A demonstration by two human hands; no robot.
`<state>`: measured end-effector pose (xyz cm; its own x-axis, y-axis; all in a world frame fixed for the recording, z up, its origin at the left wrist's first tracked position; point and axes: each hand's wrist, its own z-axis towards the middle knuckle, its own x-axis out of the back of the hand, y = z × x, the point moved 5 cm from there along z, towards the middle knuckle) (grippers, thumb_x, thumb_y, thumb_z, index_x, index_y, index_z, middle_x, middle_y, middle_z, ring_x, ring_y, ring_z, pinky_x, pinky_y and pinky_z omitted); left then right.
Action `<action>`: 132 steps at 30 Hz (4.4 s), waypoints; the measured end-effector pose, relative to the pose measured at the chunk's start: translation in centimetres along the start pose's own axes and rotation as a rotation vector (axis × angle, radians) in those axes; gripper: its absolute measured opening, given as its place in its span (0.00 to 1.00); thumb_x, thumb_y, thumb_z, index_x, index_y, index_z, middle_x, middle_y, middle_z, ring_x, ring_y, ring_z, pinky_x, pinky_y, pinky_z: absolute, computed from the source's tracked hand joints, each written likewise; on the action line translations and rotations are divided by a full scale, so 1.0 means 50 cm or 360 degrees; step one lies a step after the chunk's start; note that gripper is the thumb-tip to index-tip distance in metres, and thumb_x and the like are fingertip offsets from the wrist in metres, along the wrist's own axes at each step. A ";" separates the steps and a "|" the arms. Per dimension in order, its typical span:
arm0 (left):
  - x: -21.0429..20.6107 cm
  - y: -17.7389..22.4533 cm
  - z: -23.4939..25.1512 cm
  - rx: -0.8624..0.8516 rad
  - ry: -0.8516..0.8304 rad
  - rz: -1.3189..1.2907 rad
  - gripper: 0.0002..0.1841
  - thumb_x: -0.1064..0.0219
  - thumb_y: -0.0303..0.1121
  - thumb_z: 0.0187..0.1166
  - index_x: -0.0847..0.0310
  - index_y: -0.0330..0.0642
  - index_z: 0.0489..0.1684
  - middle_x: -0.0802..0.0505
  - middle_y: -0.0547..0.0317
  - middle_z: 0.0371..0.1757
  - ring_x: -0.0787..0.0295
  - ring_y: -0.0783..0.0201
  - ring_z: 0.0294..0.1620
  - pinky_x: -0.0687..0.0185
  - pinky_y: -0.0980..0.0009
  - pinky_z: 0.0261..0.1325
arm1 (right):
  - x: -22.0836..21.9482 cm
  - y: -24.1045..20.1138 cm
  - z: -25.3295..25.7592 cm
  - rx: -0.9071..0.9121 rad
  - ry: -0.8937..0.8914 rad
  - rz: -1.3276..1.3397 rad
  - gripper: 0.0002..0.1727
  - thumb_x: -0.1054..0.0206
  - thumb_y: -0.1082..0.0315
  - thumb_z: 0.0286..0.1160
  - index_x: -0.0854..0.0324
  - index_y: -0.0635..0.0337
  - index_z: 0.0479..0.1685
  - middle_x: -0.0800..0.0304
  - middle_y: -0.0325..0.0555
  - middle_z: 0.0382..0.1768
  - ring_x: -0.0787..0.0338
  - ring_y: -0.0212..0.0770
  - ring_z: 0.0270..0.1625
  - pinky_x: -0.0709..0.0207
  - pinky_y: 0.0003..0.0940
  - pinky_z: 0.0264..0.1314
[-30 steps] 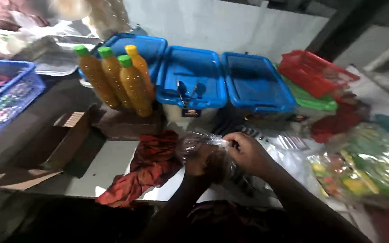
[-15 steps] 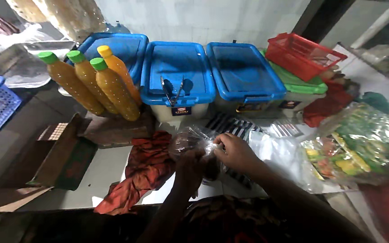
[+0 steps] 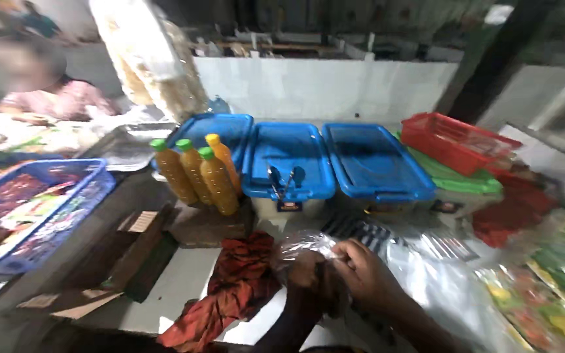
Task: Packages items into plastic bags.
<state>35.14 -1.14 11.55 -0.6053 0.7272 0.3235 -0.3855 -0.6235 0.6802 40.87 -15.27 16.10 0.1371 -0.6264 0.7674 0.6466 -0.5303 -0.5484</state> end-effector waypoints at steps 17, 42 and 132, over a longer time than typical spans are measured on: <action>-0.013 -0.053 -0.018 -0.0004 -0.0588 -0.0028 0.13 0.38 0.31 0.81 0.14 0.49 0.60 0.07 0.56 0.50 0.09 0.61 0.51 0.11 0.61 0.57 | -0.030 0.100 0.063 0.0278 -0.0608 -0.0018 0.14 0.29 0.61 0.75 0.13 0.54 0.56 0.09 0.42 0.56 0.07 0.35 0.48 0.10 0.36 0.55; -0.011 -0.023 -0.003 0.0338 -0.1214 0.0499 0.24 0.38 0.36 0.85 0.26 0.68 0.80 0.12 0.47 0.65 0.11 0.43 0.58 0.14 0.40 0.57 | -0.045 0.045 0.063 0.0241 -0.0893 -0.0582 0.22 0.28 0.63 0.72 0.14 0.54 0.68 0.10 0.51 0.63 0.11 0.51 0.66 0.20 0.51 0.74; 0.010 0.029 -0.036 -0.0231 -0.0473 0.0269 0.20 0.29 0.45 0.77 0.13 0.60 0.68 0.10 0.48 0.57 0.11 0.57 0.56 0.13 0.60 0.60 | -0.040 0.097 0.011 -0.0385 -0.0490 0.0789 0.14 0.39 0.62 0.85 0.15 0.61 0.56 0.09 0.42 0.44 0.09 0.32 0.45 0.13 0.31 0.52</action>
<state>32.99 -2.21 11.52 -0.4484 0.6490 0.6146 -0.4053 -0.7605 0.5074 44.15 -16.26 12.10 0.6100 -0.6568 0.4433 0.2676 -0.3558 -0.8954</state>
